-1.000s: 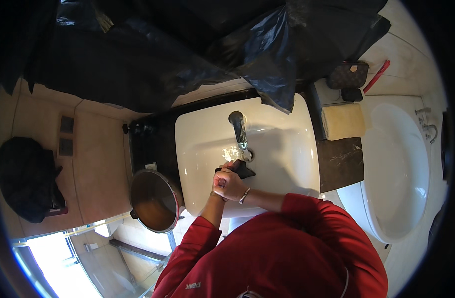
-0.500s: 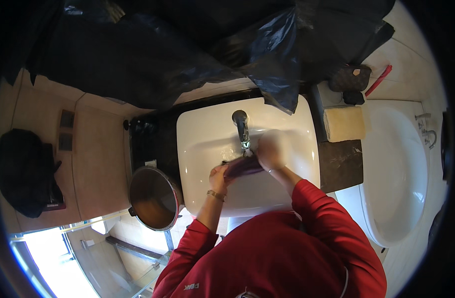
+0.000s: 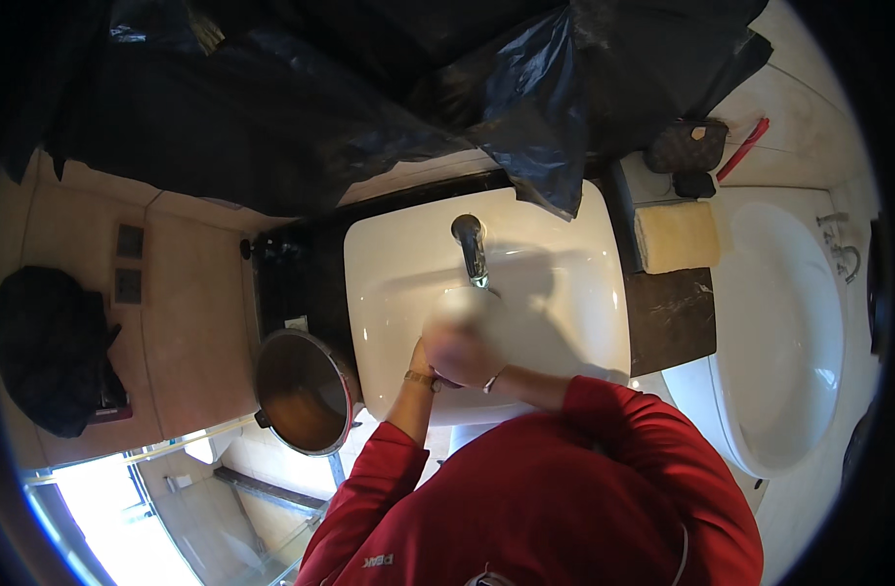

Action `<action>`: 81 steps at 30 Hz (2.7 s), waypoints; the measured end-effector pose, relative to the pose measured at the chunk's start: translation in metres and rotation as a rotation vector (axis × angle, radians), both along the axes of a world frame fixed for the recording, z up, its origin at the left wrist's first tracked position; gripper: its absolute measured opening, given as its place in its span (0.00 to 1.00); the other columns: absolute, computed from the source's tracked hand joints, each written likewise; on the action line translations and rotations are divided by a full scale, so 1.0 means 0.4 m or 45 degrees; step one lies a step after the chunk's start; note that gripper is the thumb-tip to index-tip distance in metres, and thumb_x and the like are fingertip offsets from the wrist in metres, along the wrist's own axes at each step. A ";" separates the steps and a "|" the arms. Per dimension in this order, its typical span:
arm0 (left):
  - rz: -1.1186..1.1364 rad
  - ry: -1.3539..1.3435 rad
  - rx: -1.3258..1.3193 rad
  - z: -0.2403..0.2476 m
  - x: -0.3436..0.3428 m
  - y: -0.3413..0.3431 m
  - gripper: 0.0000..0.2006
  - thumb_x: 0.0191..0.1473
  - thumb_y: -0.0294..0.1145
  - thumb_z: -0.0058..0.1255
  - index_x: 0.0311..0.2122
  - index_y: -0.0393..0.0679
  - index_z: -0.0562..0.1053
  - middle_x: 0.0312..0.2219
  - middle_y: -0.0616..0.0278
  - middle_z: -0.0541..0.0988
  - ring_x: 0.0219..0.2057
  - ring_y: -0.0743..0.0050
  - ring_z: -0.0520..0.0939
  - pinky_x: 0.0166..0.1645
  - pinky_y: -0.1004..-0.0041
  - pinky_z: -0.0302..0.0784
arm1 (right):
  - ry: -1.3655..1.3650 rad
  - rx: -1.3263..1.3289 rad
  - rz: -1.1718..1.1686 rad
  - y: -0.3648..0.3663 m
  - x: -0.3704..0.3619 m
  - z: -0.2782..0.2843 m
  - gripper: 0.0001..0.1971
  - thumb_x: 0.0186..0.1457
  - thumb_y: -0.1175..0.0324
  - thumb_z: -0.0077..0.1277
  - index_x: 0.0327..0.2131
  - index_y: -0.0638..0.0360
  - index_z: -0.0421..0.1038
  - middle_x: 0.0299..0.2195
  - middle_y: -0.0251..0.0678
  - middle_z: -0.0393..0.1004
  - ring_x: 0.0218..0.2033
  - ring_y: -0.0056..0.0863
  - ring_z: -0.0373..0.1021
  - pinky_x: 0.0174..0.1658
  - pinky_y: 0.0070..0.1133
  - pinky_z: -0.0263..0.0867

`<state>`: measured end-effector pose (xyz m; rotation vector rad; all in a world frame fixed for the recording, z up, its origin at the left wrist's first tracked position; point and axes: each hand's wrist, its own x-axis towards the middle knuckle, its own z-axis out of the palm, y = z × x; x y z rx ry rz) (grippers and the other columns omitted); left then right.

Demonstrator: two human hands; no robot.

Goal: The person wipes the glass shower door and metal handles with a purple cloth, then rinses the cloth under running water in the sink. The person wrings out the cloth and continues wiping the fixtures.

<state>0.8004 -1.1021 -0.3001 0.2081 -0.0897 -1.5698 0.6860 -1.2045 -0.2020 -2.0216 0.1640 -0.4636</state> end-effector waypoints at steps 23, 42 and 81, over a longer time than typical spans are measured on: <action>-0.070 -1.107 0.960 0.222 -0.075 -0.080 0.35 0.50 0.56 0.50 0.61 0.57 0.54 0.49 0.50 0.63 0.51 0.48 0.68 0.46 0.46 0.73 | 0.309 -0.051 -0.171 -0.123 -0.035 -0.145 0.02 0.38 0.71 0.54 0.19 0.52 0.70 0.30 0.38 0.71 0.40 0.41 0.66 0.43 0.30 0.63; 0.380 -1.236 0.971 0.193 -0.130 -0.072 0.15 0.52 0.33 0.53 0.46 0.45 0.71 0.34 0.65 0.77 0.30 0.77 0.78 0.31 0.76 0.77 | 0.298 -0.033 -0.388 -0.199 -0.052 -0.007 0.06 0.43 0.68 0.47 0.28 0.56 0.69 0.31 0.45 0.72 0.30 0.46 0.70 0.35 0.34 0.67; 0.235 -0.822 1.295 0.145 -0.118 -0.100 0.26 0.49 0.22 0.51 0.54 0.50 0.62 0.35 0.69 0.74 0.38 0.76 0.75 0.43 0.63 0.72 | 0.906 0.030 -0.401 -0.300 -0.061 -0.141 0.22 0.45 0.57 0.54 0.42 0.62 0.70 0.40 0.52 0.73 0.41 0.47 0.70 0.46 0.33 0.66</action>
